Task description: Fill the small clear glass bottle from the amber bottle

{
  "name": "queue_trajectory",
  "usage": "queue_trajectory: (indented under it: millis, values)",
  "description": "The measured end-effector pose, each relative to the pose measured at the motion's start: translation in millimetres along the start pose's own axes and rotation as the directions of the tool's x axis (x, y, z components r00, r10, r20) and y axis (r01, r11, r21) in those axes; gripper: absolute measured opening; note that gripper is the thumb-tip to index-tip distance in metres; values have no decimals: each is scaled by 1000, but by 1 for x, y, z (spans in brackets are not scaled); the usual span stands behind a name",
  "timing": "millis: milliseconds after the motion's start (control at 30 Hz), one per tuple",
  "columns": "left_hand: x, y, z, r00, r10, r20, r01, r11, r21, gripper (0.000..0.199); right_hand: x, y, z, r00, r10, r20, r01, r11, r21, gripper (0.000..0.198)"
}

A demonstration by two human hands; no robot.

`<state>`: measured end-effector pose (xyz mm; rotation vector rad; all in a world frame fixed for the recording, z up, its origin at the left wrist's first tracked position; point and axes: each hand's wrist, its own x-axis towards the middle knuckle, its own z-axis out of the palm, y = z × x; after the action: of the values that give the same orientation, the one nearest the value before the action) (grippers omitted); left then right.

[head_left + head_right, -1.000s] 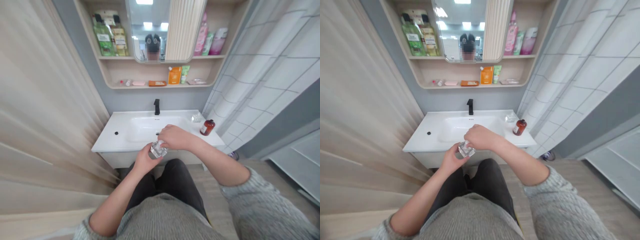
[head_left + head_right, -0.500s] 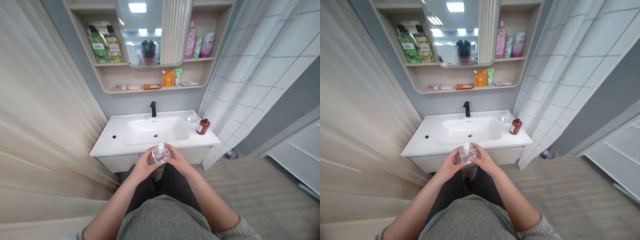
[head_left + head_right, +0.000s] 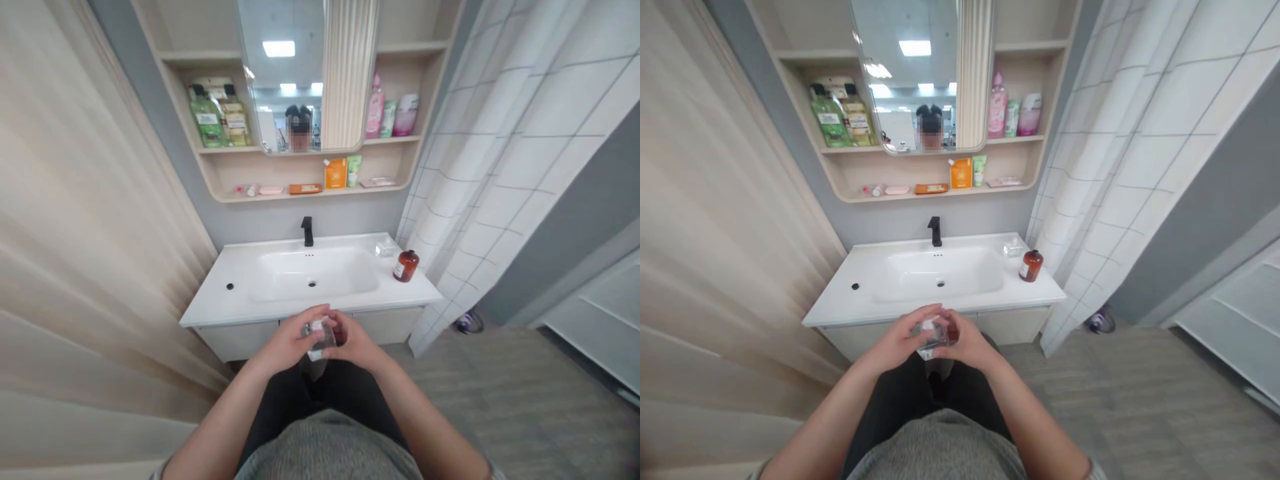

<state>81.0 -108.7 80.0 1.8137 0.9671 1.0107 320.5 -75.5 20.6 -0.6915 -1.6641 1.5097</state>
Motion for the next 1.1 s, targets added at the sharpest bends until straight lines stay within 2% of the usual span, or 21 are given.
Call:
queue_trajectory:
  millis: [133,200,300,400,500,600,733,867,1000,1100]
  values:
    - [-2,-9,3,998,-45,-44,43,998,-35,45,2,8,2,1000,-6,-7,6,999,-52,89]
    - [-2,-17,5,991,-72,-113,69,997,-30,42,3,12,4,1000,4,-21,-6,998,-66,89]
    - [-1,-28,12,952,-110,-285,112,994,-7,39,7,16,10,999,8,-42,-10,999,-51,85]
    - [-3,-36,16,902,-115,-416,122,993,-10,55,12,17,14,997,13,-71,-16,999,-33,86]
    - [-11,-42,11,938,-84,-337,35,988,-148,74,14,17,12,993,30,-113,-31,999,-6,86]
    - [-13,-47,5,962,-88,-258,12,959,-282,75,14,18,9,991,45,-123,-46,999,-8,88]
    - [-8,-48,9,932,-118,-341,50,978,-203,72,13,16,14,997,30,-75,-31,999,-14,86]
    - [-11,-38,13,968,-45,-246,-3,981,-192,81,11,11,20,1000,-5,18,5,999,-41,87]
    - [-21,-35,3,989,19,-145,-54,969,-242,74,11,10,16,1000,-22,-14,21,998,-62,82]
    - [-19,-37,-1,974,-46,-221,-3,976,-217,73,11,11,14,999,-14,-33,12,998,-55,83]
